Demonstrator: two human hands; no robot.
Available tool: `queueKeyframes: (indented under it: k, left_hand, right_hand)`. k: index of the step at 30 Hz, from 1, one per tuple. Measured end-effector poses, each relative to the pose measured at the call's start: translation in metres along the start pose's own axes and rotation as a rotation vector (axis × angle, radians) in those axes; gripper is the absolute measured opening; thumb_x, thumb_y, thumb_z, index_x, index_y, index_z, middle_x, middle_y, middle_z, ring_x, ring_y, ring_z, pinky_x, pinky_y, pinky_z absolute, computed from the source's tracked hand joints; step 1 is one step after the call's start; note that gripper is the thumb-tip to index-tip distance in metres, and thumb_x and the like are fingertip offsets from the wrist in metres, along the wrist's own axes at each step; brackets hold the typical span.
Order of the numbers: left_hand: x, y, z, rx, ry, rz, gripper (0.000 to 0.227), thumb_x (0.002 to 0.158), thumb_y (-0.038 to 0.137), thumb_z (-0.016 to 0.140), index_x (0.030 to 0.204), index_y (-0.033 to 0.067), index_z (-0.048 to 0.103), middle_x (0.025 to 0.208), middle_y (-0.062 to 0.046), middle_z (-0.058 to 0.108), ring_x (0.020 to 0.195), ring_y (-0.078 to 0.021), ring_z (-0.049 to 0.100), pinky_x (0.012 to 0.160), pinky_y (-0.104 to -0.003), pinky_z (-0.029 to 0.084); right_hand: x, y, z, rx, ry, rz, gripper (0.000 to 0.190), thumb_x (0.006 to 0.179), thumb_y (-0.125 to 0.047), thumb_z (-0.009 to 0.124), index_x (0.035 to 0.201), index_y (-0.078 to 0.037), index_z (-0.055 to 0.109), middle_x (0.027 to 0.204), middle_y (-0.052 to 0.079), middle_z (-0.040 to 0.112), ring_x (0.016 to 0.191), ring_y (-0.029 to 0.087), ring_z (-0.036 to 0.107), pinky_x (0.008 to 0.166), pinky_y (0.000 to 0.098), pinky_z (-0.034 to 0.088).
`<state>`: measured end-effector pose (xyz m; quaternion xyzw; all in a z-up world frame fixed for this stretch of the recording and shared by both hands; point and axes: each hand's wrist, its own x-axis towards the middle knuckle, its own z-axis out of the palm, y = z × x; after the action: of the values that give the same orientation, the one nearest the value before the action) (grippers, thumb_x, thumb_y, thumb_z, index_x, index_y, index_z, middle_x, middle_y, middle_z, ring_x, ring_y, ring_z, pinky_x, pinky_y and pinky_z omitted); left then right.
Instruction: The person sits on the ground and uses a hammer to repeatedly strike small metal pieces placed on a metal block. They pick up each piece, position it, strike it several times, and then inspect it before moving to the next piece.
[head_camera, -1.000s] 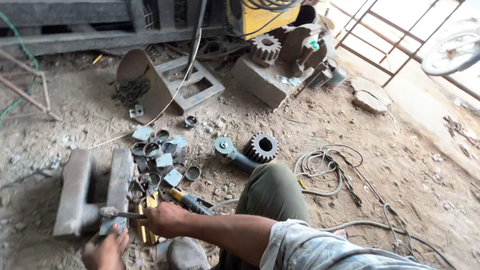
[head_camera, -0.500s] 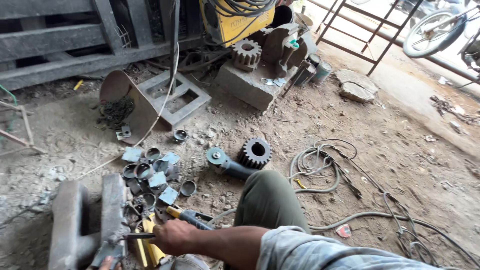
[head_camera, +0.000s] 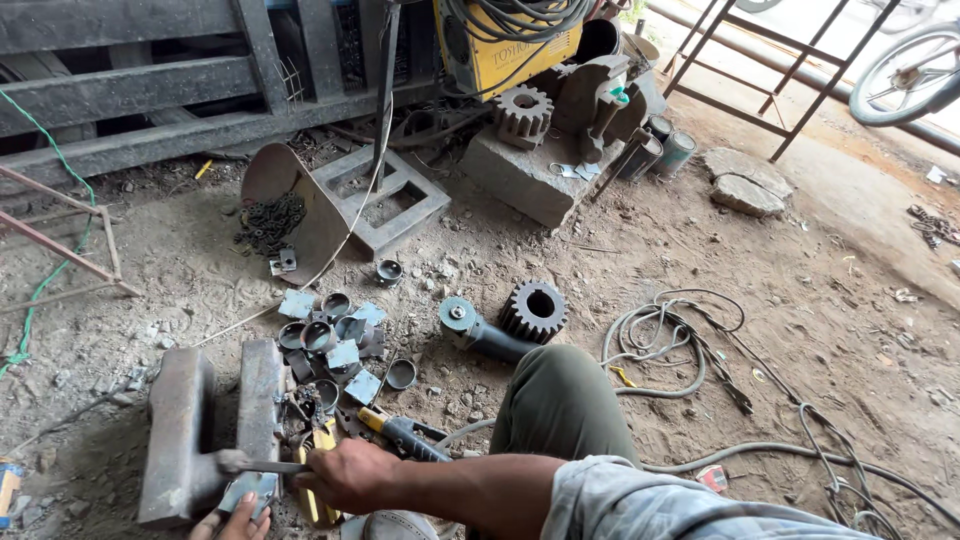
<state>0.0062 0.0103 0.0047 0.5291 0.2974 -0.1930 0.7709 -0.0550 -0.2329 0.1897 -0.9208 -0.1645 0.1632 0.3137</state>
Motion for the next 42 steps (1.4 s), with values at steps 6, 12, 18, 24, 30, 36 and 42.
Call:
queueKeyframes:
  k: [6, 12, 18, 24, 30, 36, 42]
  left_hand:
    - [-0.008, -0.013, 0.002, 0.029, 0.048, 0.159, 0.038, 0.098, 0.003, 0.069, 0.128, -0.0153, 0.055, 0.118, -0.033, 0.065, 0.104, -0.0422, 0.069, 0.092, -0.051, 0.06]
    - [-0.002, -0.034, 0.015, -0.214, 0.133, 0.393, 0.029, 0.084, -0.015, 0.071, 0.111, -0.0134, 0.062, 0.111, -0.025, 0.067, 0.089, -0.0384, 0.072, 0.074, -0.048, 0.068]
    - [-0.039, -0.007, 0.036, 0.075, 0.262, 0.387, 0.023, 0.077, 0.008, 0.087, 0.092, -0.0058, 0.074, 0.08, -0.015, 0.072, 0.062, -0.0243, 0.07, 0.05, -0.035, 0.059]
    - [-0.091, 0.028, 0.053, 0.149, 0.354, 0.327, 0.022, 0.08, 0.009, 0.086, 0.096, -0.0012, 0.076, 0.083, -0.012, 0.076, 0.064, -0.0187, 0.07, 0.05, -0.029, 0.057]
    - [-0.102, 0.036, 0.051, 0.158, 0.275, 0.388, 0.022, 0.083, 0.011, 0.084, 0.102, 0.0009, 0.077, 0.089, -0.014, 0.078, 0.066, -0.017, 0.074, 0.053, -0.027, 0.061]
    - [-0.106, 0.039, 0.053, 0.403, 0.366, 0.33, 0.021, 0.086, 0.016, 0.079, 0.105, 0.0085, 0.079, 0.097, -0.009, 0.08, 0.077, -0.0138, 0.074, 0.062, -0.027, 0.058]
    - [-0.108, 0.037, 0.057, 0.303, 0.359, 0.267, 0.029, 0.087, 0.019, 0.078, 0.115, 0.0105, 0.073, 0.105, -0.011, 0.077, 0.081, -0.0157, 0.074, 0.064, -0.027, 0.062]
  right_hand:
    - [0.003, -0.01, -0.005, 0.03, 0.12, -0.182, 0.04, 0.113, -0.042, 0.042, 0.103, -0.005, 0.054, 0.062, 0.009, 0.061, 0.044, 0.026, 0.058, 0.043, 0.0429, 0.049]
    - [0.019, 0.061, 0.023, 0.003, 0.023, 0.101, 0.034, 0.111, -0.03, 0.049, 0.115, -0.002, 0.066, 0.1, 0.02, 0.07, 0.09, 0.037, 0.069, 0.078, 0.0505, 0.057]
    - [0.028, 0.043, -0.003, -0.031, 0.196, 0.087, 0.028, 0.108, -0.031, 0.058, 0.109, -0.004, 0.063, 0.08, 0.025, 0.064, 0.07, 0.045, 0.063, 0.067, 0.0567, 0.052]
    - [0.029, 0.048, 0.012, -0.045, -0.021, 0.053, 0.037, 0.111, -0.032, 0.045, 0.1, -0.002, 0.061, 0.063, 0.013, 0.063, 0.042, 0.026, 0.058, 0.034, 0.0459, 0.047]
    - [0.037, 0.049, 0.006, -0.046, 0.329, -0.397, 0.039, 0.118, -0.031, 0.037, 0.111, 0.006, 0.049, 0.057, 0.006, 0.055, 0.036, 0.012, 0.046, 0.026, 0.0281, 0.036]
    - [0.025, 0.034, 0.012, -0.069, -0.104, 0.195, 0.038, 0.113, -0.034, 0.033, 0.101, -0.005, 0.055, 0.06, 0.005, 0.053, 0.037, 0.012, 0.032, 0.027, 0.0287, 0.027]
    - [0.019, 0.021, 0.005, -0.078, -0.122, 0.223, 0.037, 0.112, -0.035, 0.035, 0.103, -0.005, 0.055, 0.064, 0.006, 0.056, 0.037, 0.012, 0.035, 0.027, 0.0289, 0.03]
